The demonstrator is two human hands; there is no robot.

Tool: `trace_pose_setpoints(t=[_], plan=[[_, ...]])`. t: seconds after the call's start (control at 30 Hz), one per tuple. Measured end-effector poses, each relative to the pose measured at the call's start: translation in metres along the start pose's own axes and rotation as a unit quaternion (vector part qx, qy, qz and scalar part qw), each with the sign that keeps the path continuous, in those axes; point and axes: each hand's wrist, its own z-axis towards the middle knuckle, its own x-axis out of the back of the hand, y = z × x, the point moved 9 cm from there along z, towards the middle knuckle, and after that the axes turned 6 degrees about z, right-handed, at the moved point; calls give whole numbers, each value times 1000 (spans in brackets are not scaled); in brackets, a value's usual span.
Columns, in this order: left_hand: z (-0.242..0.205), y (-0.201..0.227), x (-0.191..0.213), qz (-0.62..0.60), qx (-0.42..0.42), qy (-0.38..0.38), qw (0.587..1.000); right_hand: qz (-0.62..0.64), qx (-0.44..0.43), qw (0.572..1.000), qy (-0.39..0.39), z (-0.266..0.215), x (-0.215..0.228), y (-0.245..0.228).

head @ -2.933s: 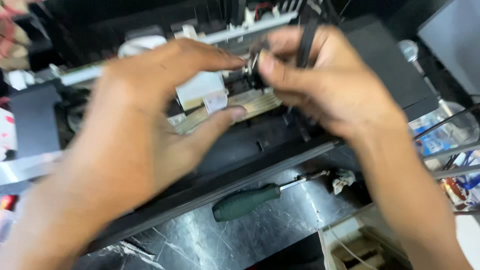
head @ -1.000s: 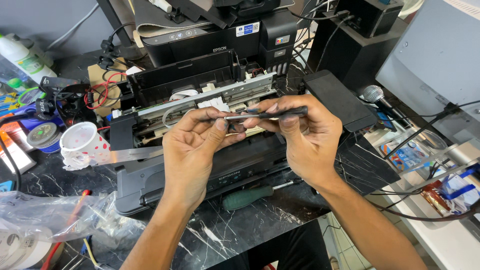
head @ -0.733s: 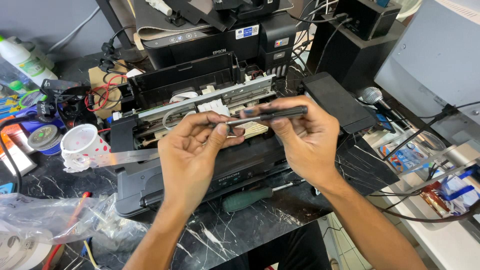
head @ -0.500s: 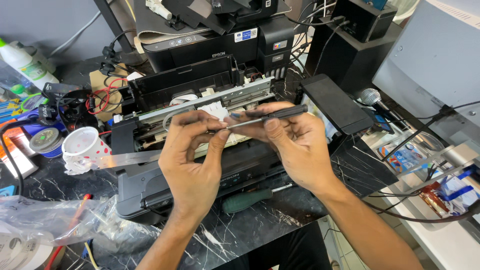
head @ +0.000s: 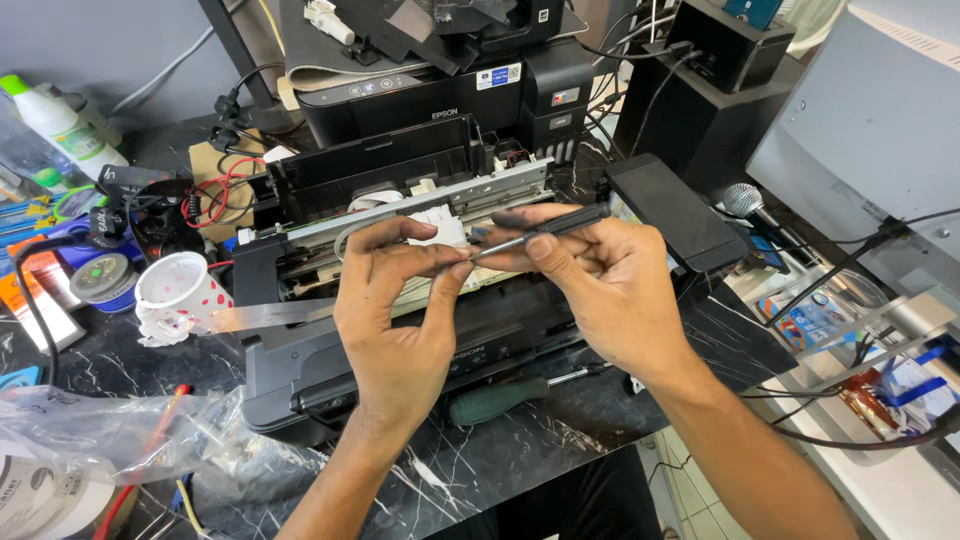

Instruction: The person repairs an Epson printer by manipulating internal components. They use a screwdriver to remove screws and a white cloth to clean parts inside the device. The person also handles a white plastic component and a bundle of wires, adjusting them within the printer's mechanism.

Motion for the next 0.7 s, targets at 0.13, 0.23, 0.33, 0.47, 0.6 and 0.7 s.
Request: trace_pose_setpoints(t=[0.13, 0.23, 0.33, 0.47, 0.6, 0.7], plan=[[2, 7, 2, 22, -21, 23, 999, -17, -10, 1000, 8, 3, -3, -3], [-1, 9, 6, 65, -46, 67, 995, 4, -14, 1000, 4, 3, -5, 1], [-1, 17, 6, 105, -99, 75, 987, 4, 13, 1000, 4, 3, -7, 1], [5, 17, 0, 133, -121, 26, 983, -98, 30, 995, 10, 7, -7, -4], [14, -4, -14, 176, -96, -36, 979, -213, 7, 977, 3, 19, -5, -1], [21, -35, -34, 223, -41, -129, 965, -213, 58, 974, -48, 34, -6, 9]])
